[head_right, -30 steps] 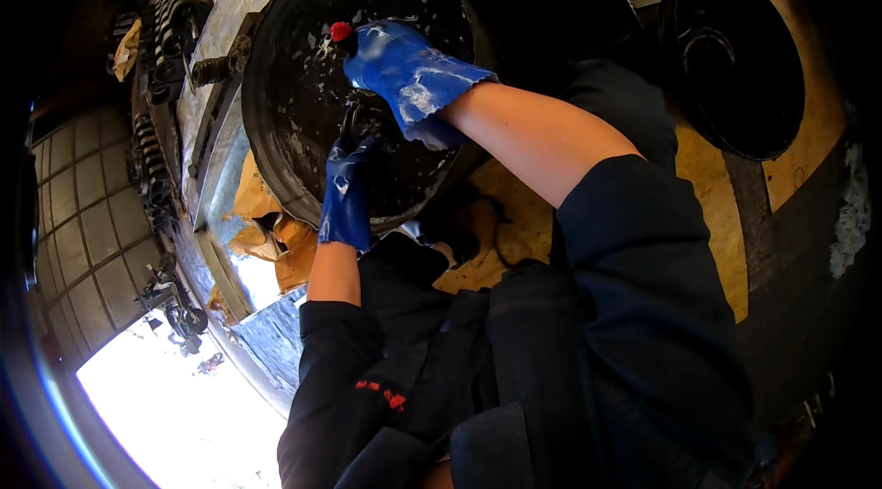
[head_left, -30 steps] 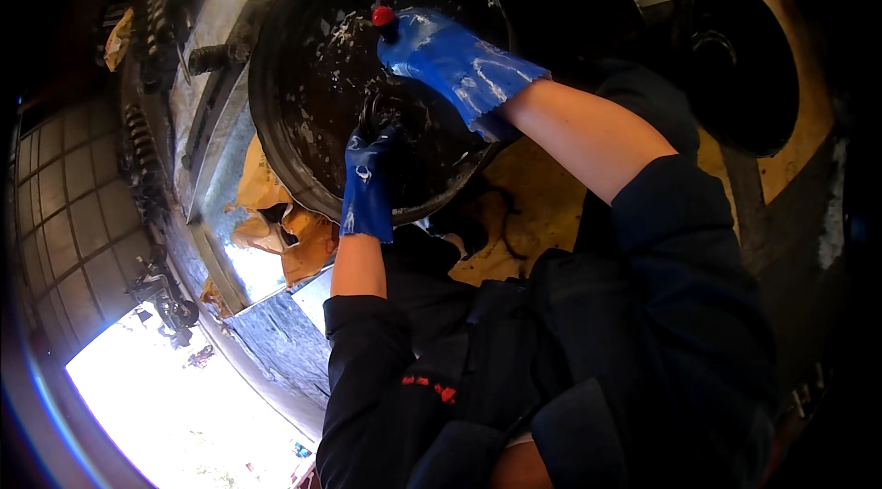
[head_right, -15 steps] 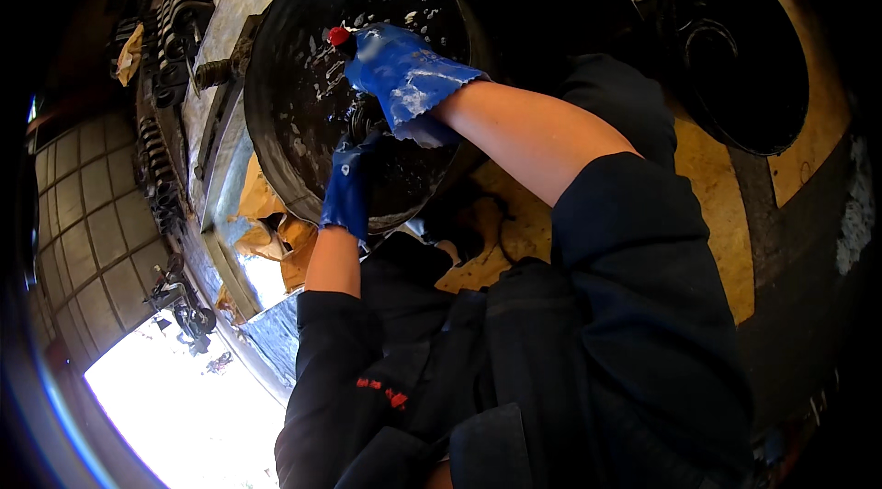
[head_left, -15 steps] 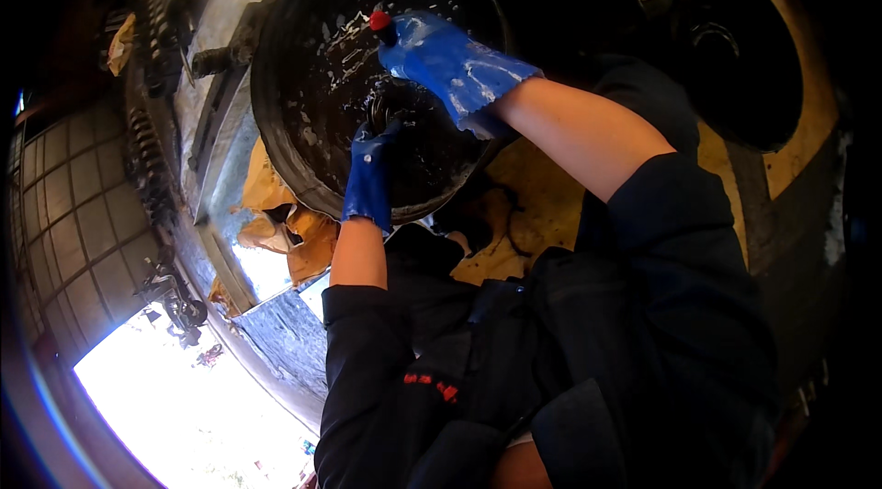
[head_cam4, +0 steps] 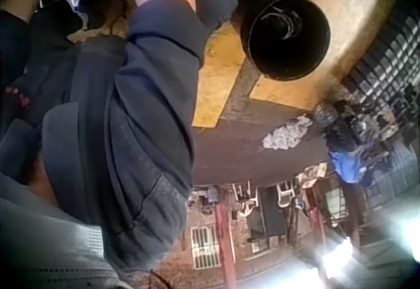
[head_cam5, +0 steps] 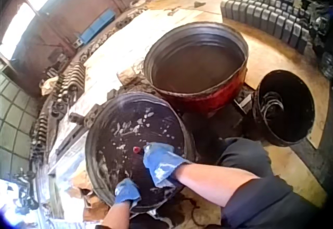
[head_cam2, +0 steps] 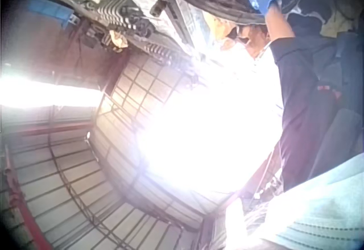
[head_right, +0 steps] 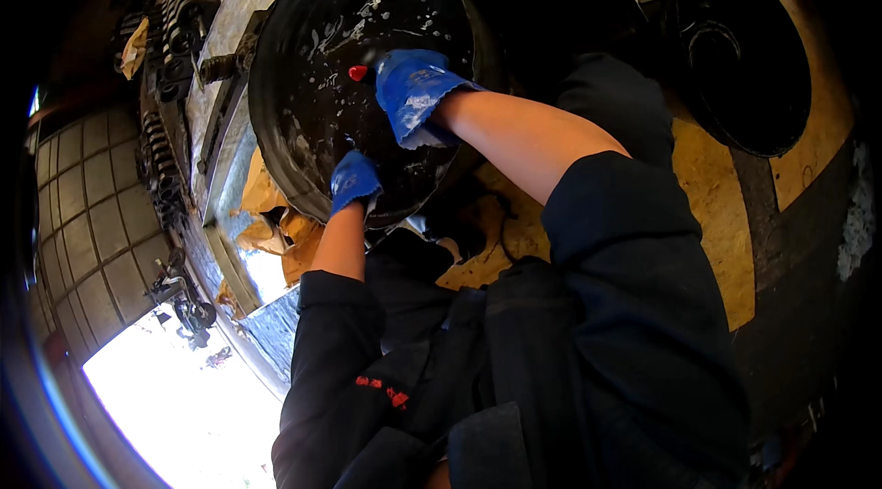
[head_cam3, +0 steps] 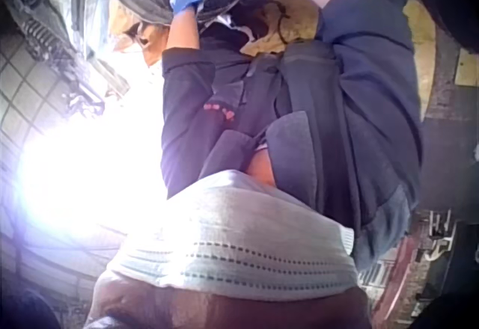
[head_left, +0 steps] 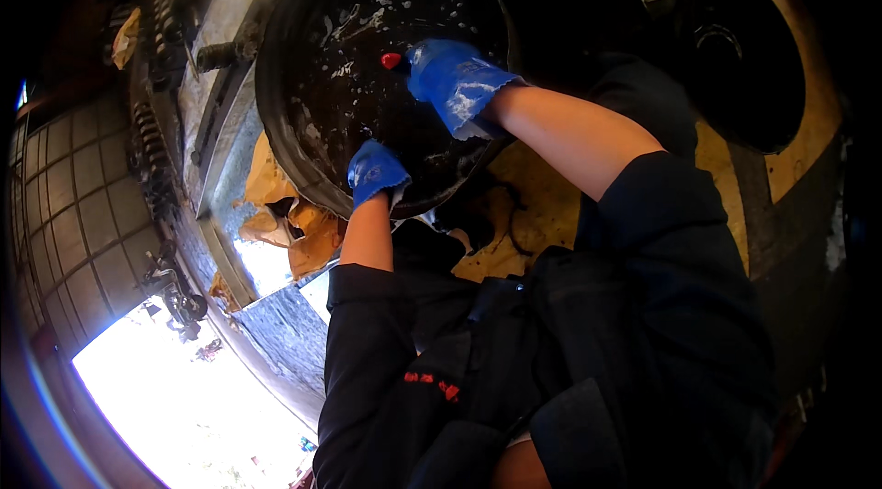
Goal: The person cleans metal rings by submerging them in a bucket of liquid and scrubbing them with a brush.
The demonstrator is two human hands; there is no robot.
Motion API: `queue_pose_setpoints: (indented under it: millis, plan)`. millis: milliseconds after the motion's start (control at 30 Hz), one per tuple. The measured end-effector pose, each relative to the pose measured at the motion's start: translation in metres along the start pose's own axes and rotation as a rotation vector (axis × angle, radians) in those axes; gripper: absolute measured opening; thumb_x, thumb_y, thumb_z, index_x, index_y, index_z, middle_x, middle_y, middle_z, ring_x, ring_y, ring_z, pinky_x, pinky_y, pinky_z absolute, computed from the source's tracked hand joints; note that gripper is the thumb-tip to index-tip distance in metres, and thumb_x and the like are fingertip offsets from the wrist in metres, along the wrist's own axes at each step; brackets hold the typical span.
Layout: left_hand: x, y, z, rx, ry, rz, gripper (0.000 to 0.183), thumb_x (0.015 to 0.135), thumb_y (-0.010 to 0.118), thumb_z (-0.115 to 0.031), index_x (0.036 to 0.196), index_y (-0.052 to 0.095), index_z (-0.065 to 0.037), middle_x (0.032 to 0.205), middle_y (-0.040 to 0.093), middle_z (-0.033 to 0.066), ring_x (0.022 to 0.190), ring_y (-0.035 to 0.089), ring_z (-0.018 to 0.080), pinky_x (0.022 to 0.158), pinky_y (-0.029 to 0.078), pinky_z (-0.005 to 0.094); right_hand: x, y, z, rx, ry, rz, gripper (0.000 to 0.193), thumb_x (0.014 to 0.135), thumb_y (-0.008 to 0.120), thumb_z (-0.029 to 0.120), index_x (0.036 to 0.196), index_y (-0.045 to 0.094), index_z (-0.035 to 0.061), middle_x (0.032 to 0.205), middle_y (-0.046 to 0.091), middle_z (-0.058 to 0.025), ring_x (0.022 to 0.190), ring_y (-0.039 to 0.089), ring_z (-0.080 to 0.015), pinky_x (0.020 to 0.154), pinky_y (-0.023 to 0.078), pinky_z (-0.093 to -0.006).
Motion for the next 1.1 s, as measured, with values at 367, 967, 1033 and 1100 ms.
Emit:
queue_pose_setpoints:
  millis: [367, 967, 1033, 1100]
  plan:
    - [0.036, 0.011, 0.096, -1.479, 0.101, -0.317, 0.048, 0.075, 0.075, 0.013, 0.121, 0.071, -0.001, 0.108, 0.077, 0.0107, 0.089, 0.073, 0.0229, 0.078, 0.059, 0.0336, -0.021, -0.017, 0.02, 0.681, -0.283, -0.105, 0.035, 0.091, 0.073, 0.037, 0.106, 0.076, 0.0064, 0.088, 0.072, -0.0119, 0.084, 0.07, -0.0243, 0.079, 0.055, -0.0378]
    - [0.003, -0.013, 0.067, -1.862, 0.21, -0.297, 0.04, 0.08, 0.07, 0.017, 0.117, 0.07, 0.002, 0.108, 0.075, 0.0125, 0.096, 0.072, 0.0232, 0.089, 0.062, 0.0365, -0.028, 0.0, 0.046, 0.834, -0.267, -0.02, 0.034, 0.093, 0.069, 0.035, 0.1, 0.072, 0.0013, 0.087, 0.07, -0.0134, 0.084, 0.066, -0.0234, 0.082, 0.051, -0.0357]
    - [0.005, -0.011, 0.063, -1.871, 0.214, -0.29, 0.038, 0.08, 0.07, 0.016, 0.115, 0.07, 0.002, 0.106, 0.075, 0.0128, 0.093, 0.072, 0.0234, 0.086, 0.062, 0.0356, -0.017, 0.003, 0.029, 0.704, -0.142, -0.081, 0.035, 0.092, 0.069, 0.034, 0.106, 0.073, 0.0015, 0.093, 0.073, -0.0167, 0.091, 0.069, -0.0271, 0.085, 0.053, -0.0384]
    - [0.005, -0.01, 0.065, -1.891, 0.192, -0.28, 0.037, 0.081, 0.07, 0.015, 0.115, 0.07, 0.003, 0.106, 0.075, 0.0133, 0.093, 0.072, 0.0237, 0.085, 0.062, 0.0357, -0.006, 0.003, 0.011, 0.566, -0.04, -0.161, 0.037, 0.092, 0.069, 0.033, 0.115, 0.074, 0.0043, 0.104, 0.075, -0.0204, 0.103, 0.072, -0.033, 0.09, 0.055, -0.0423]
Point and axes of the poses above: each hand's wrist, its own x-axis towards the middle knuckle, its own y-axis out of the palm, z = x × y, the point moved 9 cm from there along x, towards the middle knuckle
